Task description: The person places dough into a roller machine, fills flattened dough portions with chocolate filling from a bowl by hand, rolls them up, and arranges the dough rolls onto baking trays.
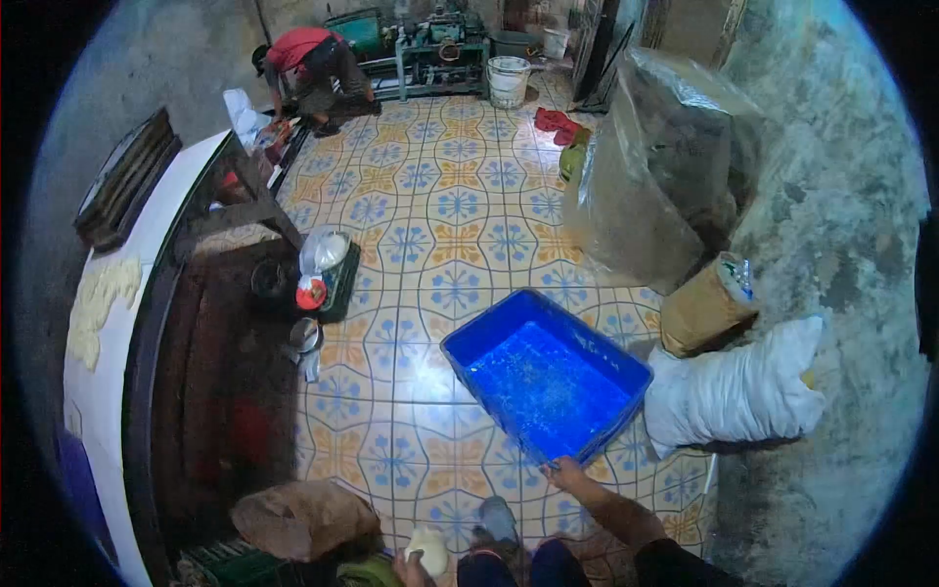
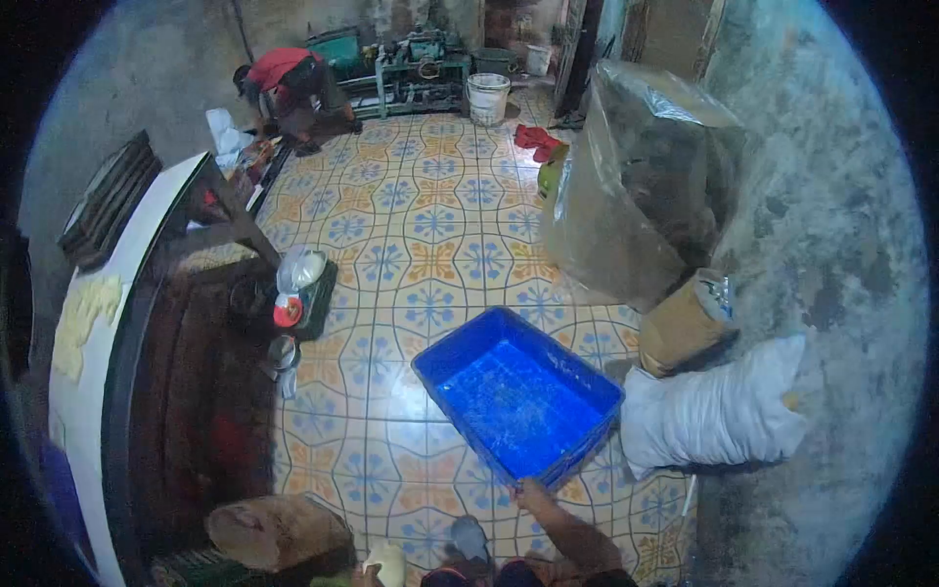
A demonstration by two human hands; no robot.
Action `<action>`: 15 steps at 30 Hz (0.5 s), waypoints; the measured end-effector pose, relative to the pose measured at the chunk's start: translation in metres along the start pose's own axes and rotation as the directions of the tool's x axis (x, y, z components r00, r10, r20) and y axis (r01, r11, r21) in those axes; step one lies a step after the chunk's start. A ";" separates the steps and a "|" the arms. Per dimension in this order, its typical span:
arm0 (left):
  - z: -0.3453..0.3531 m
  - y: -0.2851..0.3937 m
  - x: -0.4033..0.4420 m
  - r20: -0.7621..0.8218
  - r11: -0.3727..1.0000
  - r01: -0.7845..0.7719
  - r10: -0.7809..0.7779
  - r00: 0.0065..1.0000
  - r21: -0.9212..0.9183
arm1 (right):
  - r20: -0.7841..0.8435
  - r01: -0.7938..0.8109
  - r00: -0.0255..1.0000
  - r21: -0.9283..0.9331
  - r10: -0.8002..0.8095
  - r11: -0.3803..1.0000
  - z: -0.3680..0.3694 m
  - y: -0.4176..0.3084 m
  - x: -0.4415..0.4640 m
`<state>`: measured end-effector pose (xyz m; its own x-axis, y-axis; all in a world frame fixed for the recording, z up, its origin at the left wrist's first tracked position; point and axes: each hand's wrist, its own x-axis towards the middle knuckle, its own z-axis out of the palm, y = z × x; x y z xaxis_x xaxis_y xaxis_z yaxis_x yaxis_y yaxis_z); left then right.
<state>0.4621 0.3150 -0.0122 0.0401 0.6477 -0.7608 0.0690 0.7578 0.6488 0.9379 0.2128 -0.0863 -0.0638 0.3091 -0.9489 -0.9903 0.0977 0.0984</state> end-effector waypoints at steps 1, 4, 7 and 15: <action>0.055 0.068 -0.009 -0.045 0.999 -0.044 0.043 0.998 -0.017 | -0.003 0.022 1.000 -0.013 -0.022 1.000 0.036 -0.027 0.008; 0.151 0.169 0.006 0.011 0.954 0.140 -0.142 0.990 -0.266 | -0.084 0.063 0.994 -0.030 -0.065 0.998 0.137 -0.102 0.023; 0.274 0.297 0.011 -0.029 0.983 0.108 -0.113 0.993 -0.145 | -0.169 0.066 0.983 -0.042 -0.072 0.997 0.224 -0.164 0.067; 0.524 0.439 0.218 0.044 0.989 0.070 -0.065 0.997 -0.133 | 0.804 0.227 0.010 -0.582 -0.595 -0.781 0.424 -0.337 0.244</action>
<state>1.0235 0.7475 0.0995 0.0795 0.5930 -0.8013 -0.0616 0.8052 0.5898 1.3082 0.6563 -0.2241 0.6876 0.7053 0.1726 0.6878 -0.5564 -0.4663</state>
